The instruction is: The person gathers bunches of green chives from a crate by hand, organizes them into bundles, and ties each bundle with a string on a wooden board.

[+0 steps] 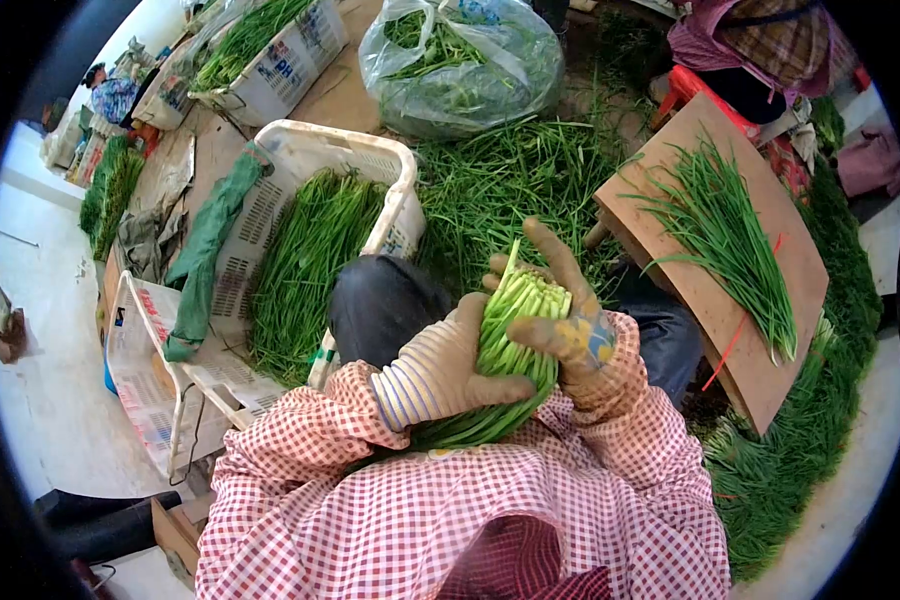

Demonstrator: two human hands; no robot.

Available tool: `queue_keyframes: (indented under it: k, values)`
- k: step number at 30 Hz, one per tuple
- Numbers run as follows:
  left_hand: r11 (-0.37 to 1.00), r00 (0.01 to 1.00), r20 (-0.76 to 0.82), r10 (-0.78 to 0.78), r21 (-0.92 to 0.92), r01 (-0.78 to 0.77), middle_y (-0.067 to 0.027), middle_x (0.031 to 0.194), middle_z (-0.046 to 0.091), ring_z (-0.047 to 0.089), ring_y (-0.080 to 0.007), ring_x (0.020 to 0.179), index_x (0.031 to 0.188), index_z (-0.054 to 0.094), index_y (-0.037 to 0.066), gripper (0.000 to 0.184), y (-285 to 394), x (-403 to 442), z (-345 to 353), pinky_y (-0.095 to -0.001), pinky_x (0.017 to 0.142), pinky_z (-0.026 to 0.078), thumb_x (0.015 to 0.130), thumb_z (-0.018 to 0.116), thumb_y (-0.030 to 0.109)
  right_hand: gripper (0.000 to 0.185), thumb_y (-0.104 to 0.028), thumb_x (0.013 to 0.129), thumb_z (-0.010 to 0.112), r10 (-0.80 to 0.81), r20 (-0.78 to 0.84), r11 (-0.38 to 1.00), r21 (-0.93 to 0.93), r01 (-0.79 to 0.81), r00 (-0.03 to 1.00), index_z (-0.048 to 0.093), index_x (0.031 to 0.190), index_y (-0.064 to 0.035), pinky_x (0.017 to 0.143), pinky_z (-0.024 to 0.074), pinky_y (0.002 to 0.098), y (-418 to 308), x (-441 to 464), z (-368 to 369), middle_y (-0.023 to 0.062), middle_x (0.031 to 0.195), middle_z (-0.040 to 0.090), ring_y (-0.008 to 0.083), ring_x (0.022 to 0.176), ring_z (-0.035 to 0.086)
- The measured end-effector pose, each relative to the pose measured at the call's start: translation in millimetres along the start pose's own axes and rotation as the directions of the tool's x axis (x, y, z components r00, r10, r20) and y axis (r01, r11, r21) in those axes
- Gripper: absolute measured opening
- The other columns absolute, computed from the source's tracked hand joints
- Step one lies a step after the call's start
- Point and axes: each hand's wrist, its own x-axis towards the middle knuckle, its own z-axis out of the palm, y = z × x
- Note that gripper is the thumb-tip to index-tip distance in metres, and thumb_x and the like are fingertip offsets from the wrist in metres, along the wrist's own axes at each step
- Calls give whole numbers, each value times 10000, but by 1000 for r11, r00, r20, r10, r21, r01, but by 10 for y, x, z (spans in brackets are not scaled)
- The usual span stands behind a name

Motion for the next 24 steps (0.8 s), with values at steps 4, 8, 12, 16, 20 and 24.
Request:
queue_keyframes:
  k: [4,8,12,16,20,24]
  values:
    - [999,998,-42,49,22,-48,-270,1082,580,594,-403,1033,1319,302,-35,969,-22,32,-9,-433,849,485,678,791,502,742,-41,755,740,67,-138,994,-82,-78,988,387,1402,-123,826,520,301,16,50,37,63,1020,633,156,922,619]
    - [902,992,-8,129,-415,-121,-199,1013,638,627,-294,978,1252,480,-29,566,-278,192,-152,-370,828,494,892,601,391,682,-32,792,699,42,-105,999,2,-42,994,393,1399,-89,805,511,270,73,51,-50,49,997,629,144,898,616]
    - [955,964,-6,264,-137,-263,-62,801,602,550,-120,758,1011,601,-12,318,-271,345,-310,-303,672,469,984,482,281,676,-10,781,696,56,-125,998,-24,-59,991,417,1392,-85,808,517,276,89,69,-89,54,1009,634,144,889,622]
    - [950,945,172,278,96,-297,-134,778,618,596,-217,722,985,603,-16,332,-203,264,-514,-337,659,470,988,463,284,640,-30,774,708,66,-131,997,34,-62,989,458,1361,-71,832,522,294,34,43,-105,67,1037,646,147,926,623]
    - [922,920,140,367,74,-379,-197,850,626,626,-319,798,1052,579,-15,326,-364,314,-343,-372,698,488,993,444,276,629,-92,741,773,165,-102,984,-53,-171,981,505,1305,-14,873,512,304,46,69,-205,70,1079,648,158,953,624]
    - [950,922,228,312,-82,-301,-172,899,641,627,-283,847,1105,553,-34,335,-340,306,-256,-352,747,486,999,437,261,573,-70,711,794,170,118,985,20,-174,978,563,1234,-19,896,505,328,52,54,-331,103,1121,638,181,1005,618]
